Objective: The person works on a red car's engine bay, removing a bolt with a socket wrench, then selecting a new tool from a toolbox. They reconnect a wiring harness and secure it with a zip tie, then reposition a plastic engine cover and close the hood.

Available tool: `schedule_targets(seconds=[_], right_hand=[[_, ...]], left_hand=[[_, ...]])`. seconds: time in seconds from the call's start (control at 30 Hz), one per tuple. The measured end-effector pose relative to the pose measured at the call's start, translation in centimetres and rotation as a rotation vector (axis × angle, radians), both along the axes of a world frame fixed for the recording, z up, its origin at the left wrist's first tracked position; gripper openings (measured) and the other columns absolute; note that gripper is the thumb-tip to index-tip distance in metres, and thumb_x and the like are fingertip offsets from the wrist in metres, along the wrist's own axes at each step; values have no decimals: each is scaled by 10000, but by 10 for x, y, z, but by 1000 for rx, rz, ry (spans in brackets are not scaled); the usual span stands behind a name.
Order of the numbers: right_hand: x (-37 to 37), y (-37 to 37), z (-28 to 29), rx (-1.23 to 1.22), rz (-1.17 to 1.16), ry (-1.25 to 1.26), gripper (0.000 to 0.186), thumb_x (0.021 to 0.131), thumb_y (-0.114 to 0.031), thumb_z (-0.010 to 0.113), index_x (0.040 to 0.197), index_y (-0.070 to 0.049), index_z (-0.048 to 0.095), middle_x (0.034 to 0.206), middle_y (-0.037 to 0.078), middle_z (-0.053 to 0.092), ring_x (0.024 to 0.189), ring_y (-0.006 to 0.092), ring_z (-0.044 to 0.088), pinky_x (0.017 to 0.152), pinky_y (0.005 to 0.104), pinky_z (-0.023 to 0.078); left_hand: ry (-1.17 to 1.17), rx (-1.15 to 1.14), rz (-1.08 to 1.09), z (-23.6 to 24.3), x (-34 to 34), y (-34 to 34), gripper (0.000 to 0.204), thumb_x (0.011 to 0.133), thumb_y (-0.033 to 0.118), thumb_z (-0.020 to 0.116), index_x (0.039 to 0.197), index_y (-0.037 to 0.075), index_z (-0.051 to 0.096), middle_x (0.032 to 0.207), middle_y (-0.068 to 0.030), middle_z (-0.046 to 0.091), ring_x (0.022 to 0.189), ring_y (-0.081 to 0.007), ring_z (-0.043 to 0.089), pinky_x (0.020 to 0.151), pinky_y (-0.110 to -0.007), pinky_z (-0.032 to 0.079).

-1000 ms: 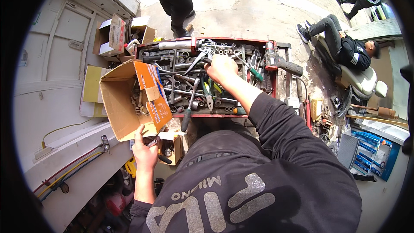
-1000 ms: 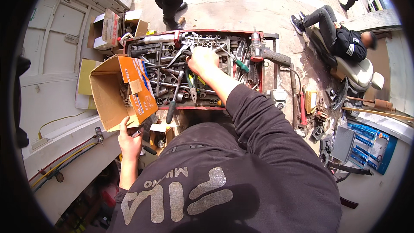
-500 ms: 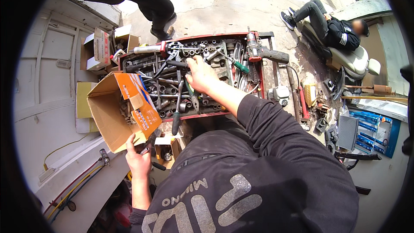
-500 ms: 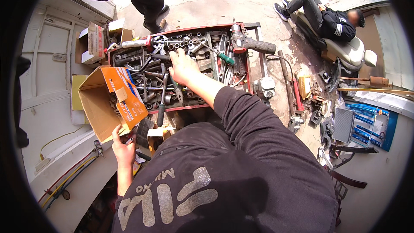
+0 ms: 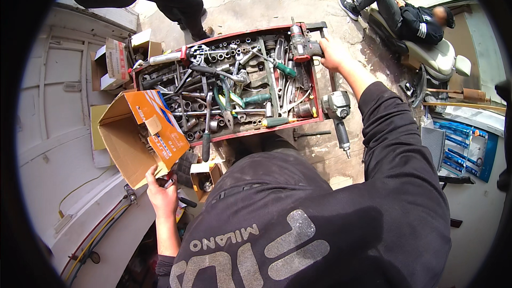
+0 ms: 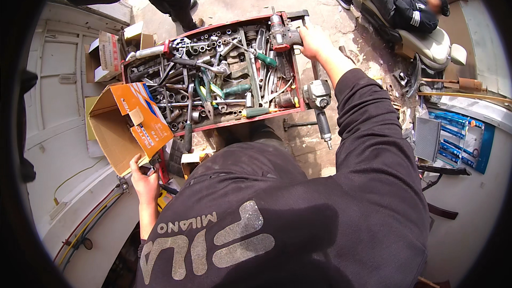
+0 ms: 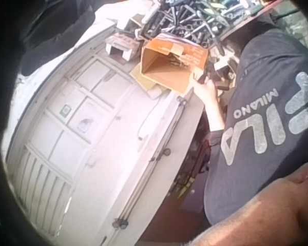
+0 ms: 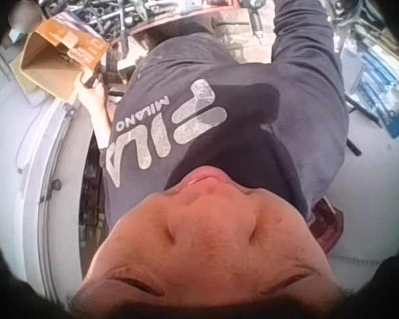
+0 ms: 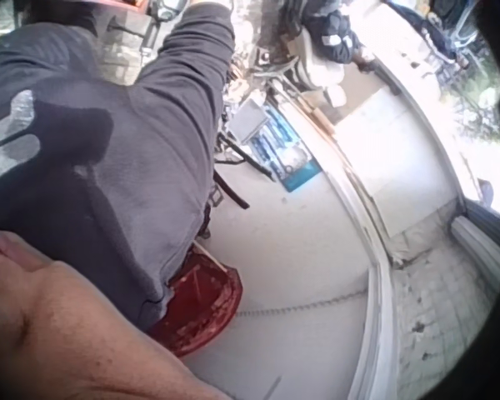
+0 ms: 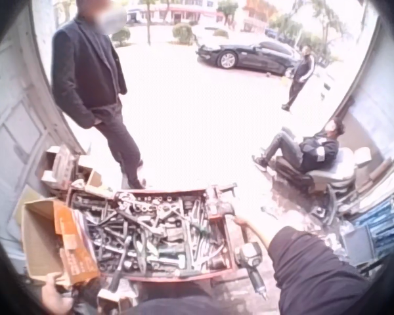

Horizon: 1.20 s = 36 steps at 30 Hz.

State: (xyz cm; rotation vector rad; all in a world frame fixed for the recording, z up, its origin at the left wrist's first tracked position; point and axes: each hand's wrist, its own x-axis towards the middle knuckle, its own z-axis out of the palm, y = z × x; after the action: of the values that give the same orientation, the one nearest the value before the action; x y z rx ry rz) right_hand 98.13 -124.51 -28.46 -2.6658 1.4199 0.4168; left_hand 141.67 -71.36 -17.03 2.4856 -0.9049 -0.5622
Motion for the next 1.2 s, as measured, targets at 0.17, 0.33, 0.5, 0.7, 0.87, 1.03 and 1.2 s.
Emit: schedule_targets(seconds=[0.17, 0.33, 0.5, 0.7, 0.87, 1.03, 1.2], right_hand=[[-36, 5, 37, -46, 69, -103, 457, 843, -270, 860, 1213, -76, 673, 1283, 178, 675, 1239, 391, 673, 1039, 529, 565], [-90, 5, 63, -113, 30, 35, 591, 817, -343, 913, 1286, -107, 642, 1347, 128, 623, 1311, 353, 628, 1057, 536, 522], [-97, 6, 33, -98, -66, 9, 550, 833, -313, 895, 1273, -98, 645, 1340, 126, 628, 1296, 369, 632, 1068, 542, 537], [-81, -15, -13, -129, -111, -181, 468, 845, -276, 833, 1245, -103, 664, 1302, 128, 648, 1285, 365, 639, 1066, 541, 542], [-85, -36, -21, -55, -67, -291, 492, 827, -233, 825, 1284, -127, 676, 1331, 125, 652, 1307, 381, 622, 1102, 565, 523], [-51, -33, -26, -51, -80, -356, 531, 875, -299, 856, 1340, -123, 669, 1372, 135, 641, 1352, 394, 599, 1133, 569, 511], [-18, -33, -15, -17, -131, -142, 686, 938, -439, 866, 1490, -133, 595, 1491, 141, 595, 1416, 394, 564, 1155, 594, 498]], left_hand=[[-22, 18, 33, 6, -8, -8, 582, 937, 76, 857, 1446, 69, 574, 890, -137, 770, 792, -204, 742, 811, -358, 593], [-99, 14, 28, 4, -12, -11, 557, 943, 100, 861, 1422, 69, 578, 848, -131, 759, 756, -209, 736, 770, -371, 588], [-56, 65, 111, -1, -11, -8, 613, 915, 99, 890, 1444, 74, 581, 922, -108, 675, 796, -216, 618, 795, -391, 556], [-189, 22, 34, -6, -11, -4, 623, 911, 119, 899, 1443, 83, 577, 876, -137, 677, 779, -245, 634, 799, -428, 559], [-155, 84, 89, -5, -12, -7, 616, 898, 108, 897, 1423, 61, 578, 933, -176, 730, 816, -290, 694, 816, -443, 579], [-126, 72, 102, -3, -14, -10, 615, 894, 101, 896, 1418, 59, 577, 968, -188, 750, 839, -299, 715, 831, -440, 586], [-150, 49, 90, 0, -16, -13, 622, 895, 104, 892, 1427, 46, 576, 933, -170, 731, 799, -283, 684, 829, -455, 589]])
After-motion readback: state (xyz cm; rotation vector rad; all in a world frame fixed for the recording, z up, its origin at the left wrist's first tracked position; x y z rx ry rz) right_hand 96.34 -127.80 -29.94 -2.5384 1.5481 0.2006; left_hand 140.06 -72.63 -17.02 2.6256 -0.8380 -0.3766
